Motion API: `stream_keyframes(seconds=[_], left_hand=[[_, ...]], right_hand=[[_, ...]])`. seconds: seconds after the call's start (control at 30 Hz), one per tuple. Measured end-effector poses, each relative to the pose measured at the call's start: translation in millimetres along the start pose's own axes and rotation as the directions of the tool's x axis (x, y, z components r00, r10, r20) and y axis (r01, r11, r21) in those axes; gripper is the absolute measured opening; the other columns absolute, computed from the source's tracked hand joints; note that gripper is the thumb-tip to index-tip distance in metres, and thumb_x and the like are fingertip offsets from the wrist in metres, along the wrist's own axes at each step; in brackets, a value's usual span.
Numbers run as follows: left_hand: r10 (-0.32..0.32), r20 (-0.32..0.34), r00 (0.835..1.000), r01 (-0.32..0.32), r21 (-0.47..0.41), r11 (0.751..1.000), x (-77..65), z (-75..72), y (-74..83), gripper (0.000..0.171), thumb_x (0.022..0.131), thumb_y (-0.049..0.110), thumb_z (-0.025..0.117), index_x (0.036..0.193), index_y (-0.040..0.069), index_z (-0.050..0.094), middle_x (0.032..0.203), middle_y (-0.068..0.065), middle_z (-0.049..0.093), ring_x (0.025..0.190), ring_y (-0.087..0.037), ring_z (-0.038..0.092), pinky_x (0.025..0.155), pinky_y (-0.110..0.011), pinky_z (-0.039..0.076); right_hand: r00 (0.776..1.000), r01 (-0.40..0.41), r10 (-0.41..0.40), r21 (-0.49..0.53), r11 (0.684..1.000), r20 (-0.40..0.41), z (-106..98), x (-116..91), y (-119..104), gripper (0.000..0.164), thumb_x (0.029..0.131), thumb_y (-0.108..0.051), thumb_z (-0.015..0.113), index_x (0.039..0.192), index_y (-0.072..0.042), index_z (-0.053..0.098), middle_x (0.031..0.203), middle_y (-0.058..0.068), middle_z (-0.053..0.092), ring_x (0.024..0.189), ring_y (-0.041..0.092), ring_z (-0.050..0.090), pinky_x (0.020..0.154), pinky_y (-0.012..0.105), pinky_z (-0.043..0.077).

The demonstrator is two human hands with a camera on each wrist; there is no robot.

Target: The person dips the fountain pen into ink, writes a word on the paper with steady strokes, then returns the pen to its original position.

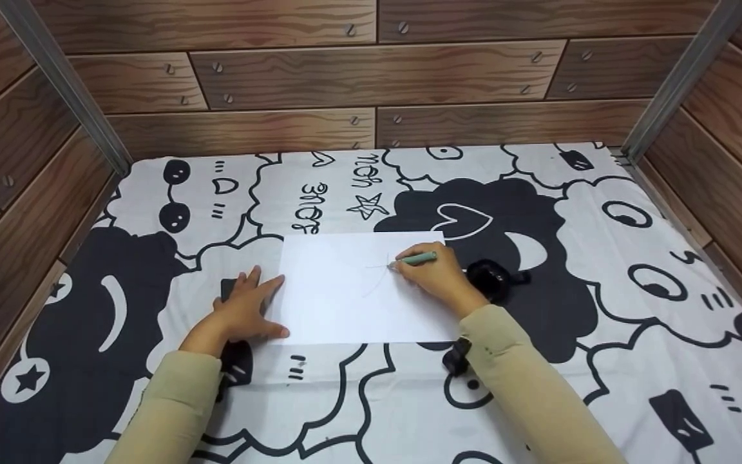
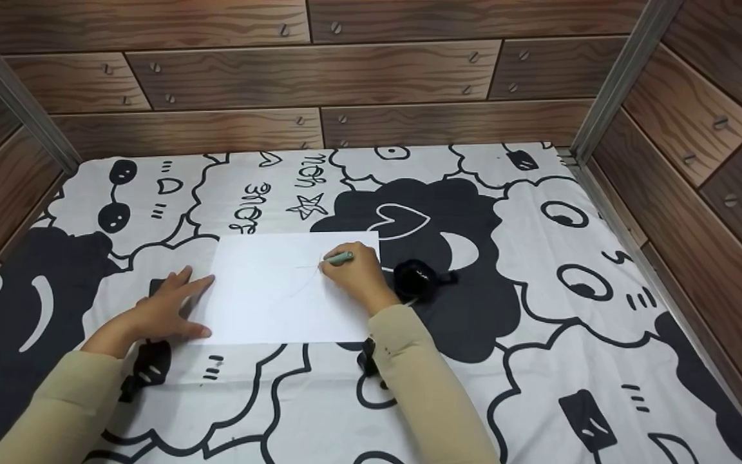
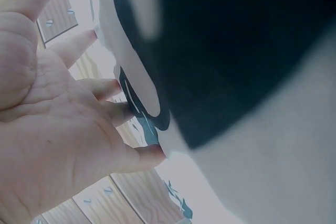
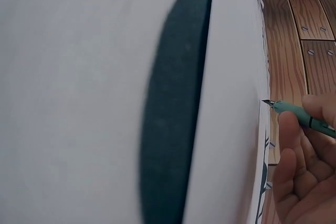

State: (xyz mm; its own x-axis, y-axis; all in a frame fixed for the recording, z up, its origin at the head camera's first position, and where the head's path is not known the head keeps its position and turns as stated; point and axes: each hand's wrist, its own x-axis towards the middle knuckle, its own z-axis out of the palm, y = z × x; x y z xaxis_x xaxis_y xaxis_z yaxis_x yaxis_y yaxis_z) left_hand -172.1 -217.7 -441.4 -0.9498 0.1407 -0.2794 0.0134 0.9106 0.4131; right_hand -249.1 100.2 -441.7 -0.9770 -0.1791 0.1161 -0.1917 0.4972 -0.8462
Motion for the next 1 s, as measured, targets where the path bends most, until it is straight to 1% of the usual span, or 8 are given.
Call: stream_keyframes(seconds=[0.2,0.47,0.77,1.0], left_hand=[[0.004,0.003,1.0,-0.004,-0.001,1.0,0.3,0.4,0.6,0.096,0.055,0.051,0.073,0.136,0.025,0.027,0.141,-0.018,0.002,0.125,-0.038,-0.005,0.081,-0.07,0.003],[0.001,0.013,1.0,-0.001,-0.008,1.0,-0.8,-1.1,1.2,0.096,0.056,0.05,0.073,0.136,0.024,0.026,0.141,-0.018,0.001,0.126,-0.037,-0.005,0.081,-0.071,0.004],[-0.008,0.018,1.0,0.008,0.001,1.0,-1.9,-2.7,-0.2,0.098,0.055,0.052,0.072,0.136,0.024,0.026,0.141,-0.019,0.001,0.125,-0.038,-0.005,0.08,-0.071,0.003],[-0.005,0.023,1.0,0.006,-0.002,1.0,-2.7,-2.8,2.6,0.097,0.056,0.051,0.072,0.136,0.024,0.026,0.141,-0.019,0.002,0.125,-0.038,-0.005,0.08,-0.071,0.003]], right_hand=[[1.0,-0.002,0.002,-0.011,1.0,0.001,-1,-1,0,0.01,0.068,-0.02,0.071,0.075,-0.013,0.069,0.05,-0.002,0.057,0.042,0.011,0.05,0.04,0.025,0.041],[1.0,-0.01,0.011,-0.04,0.999,0.019,-3,-5,1,0.009,0.07,-0.022,0.07,0.076,-0.015,0.069,0.049,-0.002,0.057,0.044,0.013,0.051,0.042,0.026,0.041],[0.998,-0.06,0.061,-0.039,0.997,0.034,-8,-13,-2,0.009,0.07,-0.023,0.07,0.076,-0.016,0.068,0.05,0.001,0.057,0.041,0.014,0.049,0.038,0.026,0.041],[0.996,-0.071,0.074,-0.066,0.995,0.046,-14,-19,-1,0.011,0.07,-0.024,0.07,0.077,-0.016,0.068,0.052,0.001,0.057,0.042,0.014,0.05,0.04,0.027,0.041]])
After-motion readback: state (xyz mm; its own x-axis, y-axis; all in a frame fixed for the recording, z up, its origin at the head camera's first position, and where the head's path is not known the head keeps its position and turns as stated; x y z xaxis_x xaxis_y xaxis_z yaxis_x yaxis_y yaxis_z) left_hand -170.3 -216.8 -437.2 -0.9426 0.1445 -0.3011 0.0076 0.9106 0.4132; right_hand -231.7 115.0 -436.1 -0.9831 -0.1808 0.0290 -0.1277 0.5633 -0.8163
